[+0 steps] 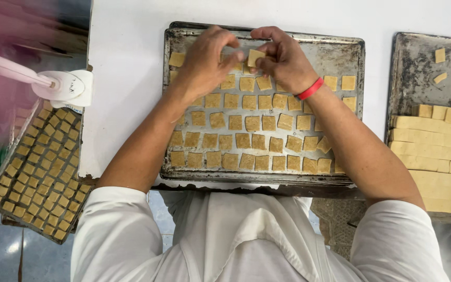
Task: The person picks up small squares of dough from one metal tray and places them into rows on another metal tray by hand.
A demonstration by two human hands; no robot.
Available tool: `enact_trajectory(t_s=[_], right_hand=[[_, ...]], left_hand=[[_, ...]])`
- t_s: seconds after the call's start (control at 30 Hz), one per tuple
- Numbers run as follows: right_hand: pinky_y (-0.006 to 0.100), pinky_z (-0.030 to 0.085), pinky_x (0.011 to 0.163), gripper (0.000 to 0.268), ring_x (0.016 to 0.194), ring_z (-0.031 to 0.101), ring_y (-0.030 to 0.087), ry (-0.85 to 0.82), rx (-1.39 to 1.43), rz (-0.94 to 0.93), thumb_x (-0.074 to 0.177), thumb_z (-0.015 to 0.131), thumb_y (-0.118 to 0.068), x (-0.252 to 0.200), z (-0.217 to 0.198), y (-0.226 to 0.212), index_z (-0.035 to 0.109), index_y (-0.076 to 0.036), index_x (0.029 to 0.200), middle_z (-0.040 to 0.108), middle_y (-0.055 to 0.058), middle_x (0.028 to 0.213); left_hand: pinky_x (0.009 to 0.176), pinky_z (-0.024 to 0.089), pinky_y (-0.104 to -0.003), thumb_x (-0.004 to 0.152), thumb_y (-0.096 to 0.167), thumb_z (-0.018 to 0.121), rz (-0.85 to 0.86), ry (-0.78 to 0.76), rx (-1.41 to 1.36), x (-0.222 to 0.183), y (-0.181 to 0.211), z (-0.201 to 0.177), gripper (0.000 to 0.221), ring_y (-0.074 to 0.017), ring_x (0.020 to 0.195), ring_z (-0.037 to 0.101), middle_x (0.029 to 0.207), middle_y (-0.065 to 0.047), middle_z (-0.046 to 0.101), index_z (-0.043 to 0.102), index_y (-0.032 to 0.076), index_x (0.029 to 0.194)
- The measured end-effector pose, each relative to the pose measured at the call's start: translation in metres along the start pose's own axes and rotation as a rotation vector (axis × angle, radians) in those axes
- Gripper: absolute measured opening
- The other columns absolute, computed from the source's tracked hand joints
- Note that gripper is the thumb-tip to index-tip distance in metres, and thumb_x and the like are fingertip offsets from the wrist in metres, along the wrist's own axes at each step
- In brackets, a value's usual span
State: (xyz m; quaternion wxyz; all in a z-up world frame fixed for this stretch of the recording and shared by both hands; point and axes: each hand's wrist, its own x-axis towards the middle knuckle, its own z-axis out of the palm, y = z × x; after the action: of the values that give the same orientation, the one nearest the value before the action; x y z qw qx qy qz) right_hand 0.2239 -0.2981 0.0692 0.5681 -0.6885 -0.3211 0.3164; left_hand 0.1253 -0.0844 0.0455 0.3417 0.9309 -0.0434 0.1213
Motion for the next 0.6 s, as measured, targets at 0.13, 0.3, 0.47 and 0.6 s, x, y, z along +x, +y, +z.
enact_trajectory(t_s=[0.13,0.3,0.47,0.6], right_hand=[[0.023,0.055,0.064,0.044,0.084,0.072,0.013,0.008,-0.054,0.027,0.097,0.064,0.007,-0.009,-0.003,0.003,0.050,-0.002,0.138,0.074,0.009,0.100],[0.029,0.062,0.095,0.037,0.105,0.073,0.020,0.159,-0.481,-0.324,0.098,0.059,0.018,-0.020,-0.025,0.018,0.061,0.000,0.129,0.072,0.014,0.118],[0.027,0.058,0.100,0.041,0.114,0.070,0.018,0.123,-0.187,-0.234,0.089,0.048,0.021,-0.021,-0.036,0.031,0.058,0.002,0.123,0.063,0.011,0.124],[0.028,0.063,0.090,0.030,0.104,0.069,0.021,0.236,-0.557,-0.288,0.094,0.059,0.015,-0.028,-0.043,0.031,0.066,0.000,0.119,0.064,0.013,0.119]], left_hand=[[0.077,0.057,-0.034,0.098,0.017,0.074,-0.108,-0.112,-0.176,0.007,0.011,0.015,0.013,-0.0189,0.082,0.064,0.106,-0.007,0.062,0.068,0.007,0.103],[0.079,0.056,-0.030,0.099,0.012,0.077,0.109,0.090,0.029,0.023,0.011,0.034,0.008,-0.0148,0.089,0.065,0.103,-0.004,0.067,0.071,0.008,0.101],[0.082,0.058,-0.031,0.095,0.015,0.079,0.259,-0.057,0.198,0.023,0.015,0.042,0.007,-0.0187,0.097,0.063,0.103,-0.002,0.066,0.075,0.014,0.101],[0.092,0.050,-0.043,0.083,0.027,0.088,0.123,-0.131,0.149,0.018,0.018,0.028,0.035,-0.0241,0.100,0.059,0.109,-0.008,0.064,0.075,0.006,0.108]])
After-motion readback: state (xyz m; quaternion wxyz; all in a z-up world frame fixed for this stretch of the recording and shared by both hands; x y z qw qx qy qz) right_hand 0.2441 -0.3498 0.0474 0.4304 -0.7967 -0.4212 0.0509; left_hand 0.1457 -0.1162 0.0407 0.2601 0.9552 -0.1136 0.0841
